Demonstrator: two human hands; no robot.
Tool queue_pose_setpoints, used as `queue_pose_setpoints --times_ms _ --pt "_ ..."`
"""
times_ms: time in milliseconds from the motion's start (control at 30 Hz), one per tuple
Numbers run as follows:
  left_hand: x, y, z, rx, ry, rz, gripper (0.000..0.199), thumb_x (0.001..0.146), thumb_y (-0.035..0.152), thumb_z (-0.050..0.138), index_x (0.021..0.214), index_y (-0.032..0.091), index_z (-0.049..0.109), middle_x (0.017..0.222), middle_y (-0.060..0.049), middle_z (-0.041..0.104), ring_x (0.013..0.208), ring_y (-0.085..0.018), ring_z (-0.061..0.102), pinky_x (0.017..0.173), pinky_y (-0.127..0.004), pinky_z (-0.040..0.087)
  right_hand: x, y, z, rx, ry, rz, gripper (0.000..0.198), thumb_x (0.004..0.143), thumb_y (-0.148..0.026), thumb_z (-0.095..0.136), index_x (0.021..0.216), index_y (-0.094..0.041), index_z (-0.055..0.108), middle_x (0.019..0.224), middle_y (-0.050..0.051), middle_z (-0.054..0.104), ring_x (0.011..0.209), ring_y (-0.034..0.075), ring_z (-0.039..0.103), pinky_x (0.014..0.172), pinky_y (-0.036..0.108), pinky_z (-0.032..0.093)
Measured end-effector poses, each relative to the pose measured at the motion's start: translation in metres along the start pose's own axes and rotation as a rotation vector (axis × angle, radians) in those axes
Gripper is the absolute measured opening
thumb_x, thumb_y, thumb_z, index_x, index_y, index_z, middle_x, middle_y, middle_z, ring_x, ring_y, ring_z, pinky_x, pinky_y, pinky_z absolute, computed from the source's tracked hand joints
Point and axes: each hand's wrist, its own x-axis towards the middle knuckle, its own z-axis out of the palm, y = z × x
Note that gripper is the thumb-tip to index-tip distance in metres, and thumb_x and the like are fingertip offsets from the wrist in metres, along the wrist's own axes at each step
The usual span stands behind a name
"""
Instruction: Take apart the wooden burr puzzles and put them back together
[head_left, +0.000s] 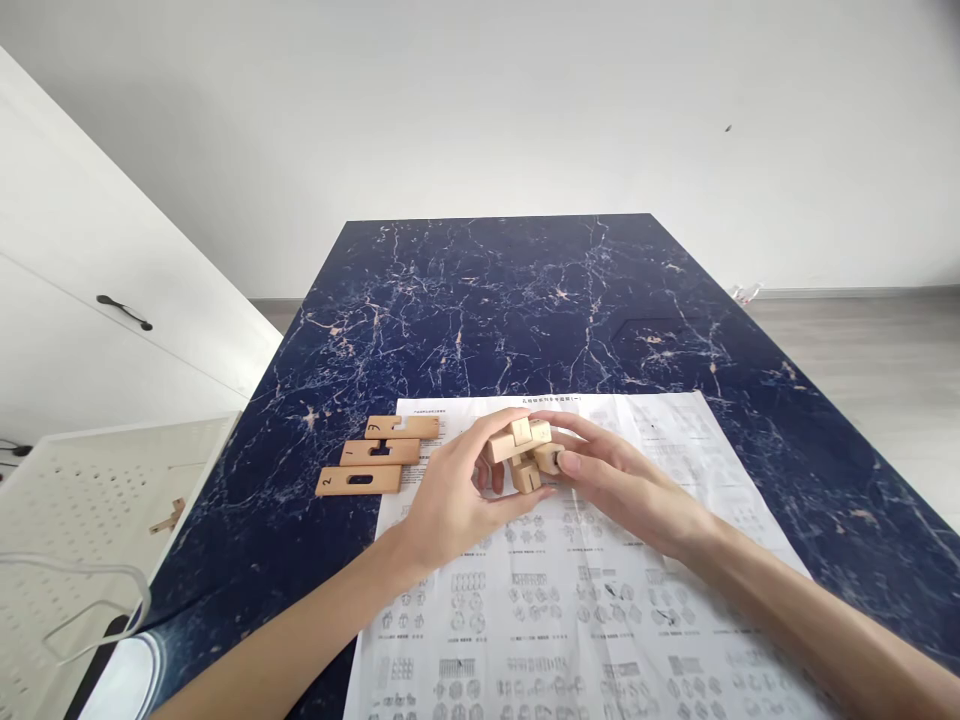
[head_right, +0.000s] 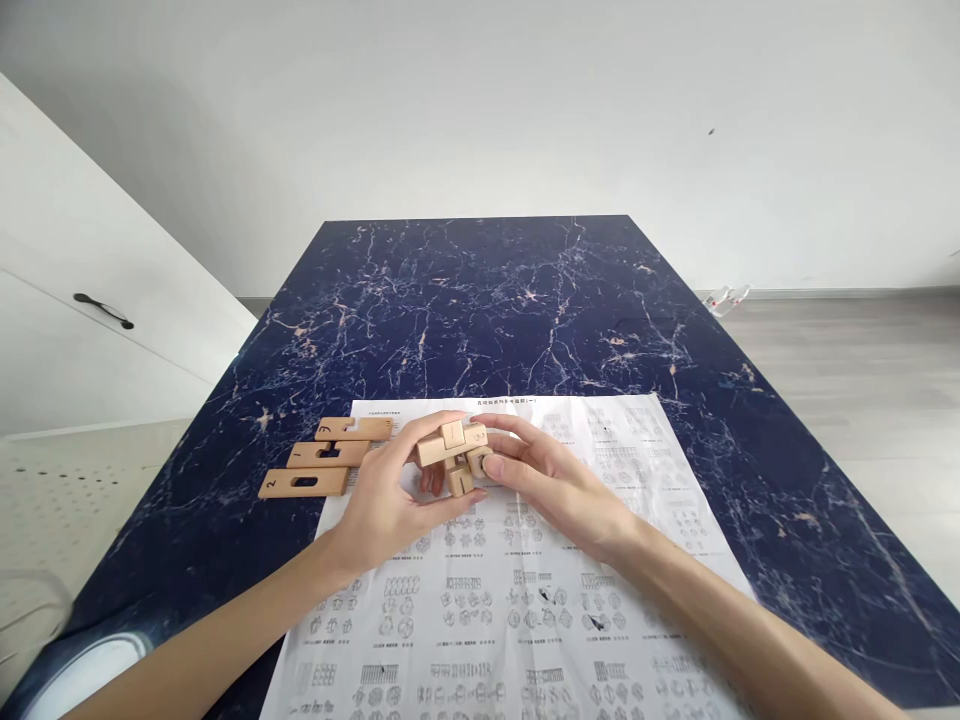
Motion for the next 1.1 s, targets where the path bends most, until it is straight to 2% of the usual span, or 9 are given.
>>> queue_pose_setpoints --times_ms 133,300,500,733,900,1000,1100 --pt "0.000 -0.001 0.000 -0.006 -0.007 0.001 0.070 0.085 0.049 0.093 0.144 0.033 0.060 0.115 -0.004 0.078 0.080 -0.021 0.071 0.069 -0.034 0.060 0.000 0.000 -0.003 -0.006 0.020 0.015 0.046 0.101 -0.044 0.078 0.144 -0.031 0.064 0.148 0.013 0.069 0.128 0.032 0.070 0.115 0.056 0.050" --pt "0.000 0.000 0.000 -0.009 -0.014 -0.003 0.070 0.086 0.050 0.092 0.145 0.033 0.059 0.103 -0.001 0.076 0.068 -0.017 0.064 0.066 -0.032 0.058 0.001 0.004 -0.006 0.062 0.035 0.005 0.044 0.098 -0.041 0.082 0.138 -0.029 0.068 0.144 0.013 0.071 0.126 0.032 0.070 0.112 0.052 0.051" --pt "0.001 -0.001 0.000 -0.003 -0.001 0.037 0.069 0.087 0.044 0.092 0.146 0.033 0.058 0.113 -0.003 0.077 0.074 -0.016 0.067 0.066 -0.028 0.059 0.001 0.008 0.000 0.146 0.096 0.000 0.051 0.094 -0.038 0.086 0.141 -0.027 0.068 0.139 0.013 0.074 0.123 0.032 0.071 0.112 0.051 0.050" --pt "0.002 -0.005 0.002 -0.006 0.000 0.155 0.071 0.085 0.038 0.095 0.145 0.034 0.057 0.119 -0.001 0.079 0.074 -0.015 0.070 0.067 -0.027 0.061 0.001 0.010 0.003 0.163 0.132 0.003 0.051 0.094 -0.041 0.086 0.140 -0.028 0.068 0.133 0.012 0.076 0.118 0.031 0.072 0.109 0.052 0.051" --pt "0.001 -0.007 0.003 0.049 0.055 0.191 0.073 0.083 0.035 0.097 0.144 0.033 0.058 0.127 -0.004 0.079 0.096 -0.021 0.077 0.075 -0.028 0.064 0.002 0.011 0.002 0.179 0.131 -0.001 0.049 0.091 -0.042 0.090 0.133 -0.028 0.070 0.134 0.011 0.075 0.120 0.031 0.072 0.108 0.051 0.052" --pt "0.001 -0.008 0.003 0.077 0.085 0.220 0.072 0.083 0.034 0.097 0.144 0.032 0.060 0.124 -0.003 0.080 0.094 -0.020 0.077 0.079 -0.030 0.064 0.001 0.011 0.002 0.175 0.120 0.000 0.050 0.090 -0.042 0.091 0.133 -0.028 0.069 0.136 0.011 0.074 0.120 0.031 0.072 0.106 0.049 0.053" --pt "0.000 -0.008 0.004 0.105 0.103 0.244 0.069 0.084 0.037 0.096 0.143 0.032 0.061 0.120 -0.002 0.080 0.085 -0.018 0.075 0.075 -0.029 0.063 0.000 0.011 0.002 0.123 0.120 -0.012 0.050 0.092 -0.044 0.090 0.134 -0.029 0.067 0.140 0.011 0.072 0.118 0.030 0.073 0.102 0.048 0.056"
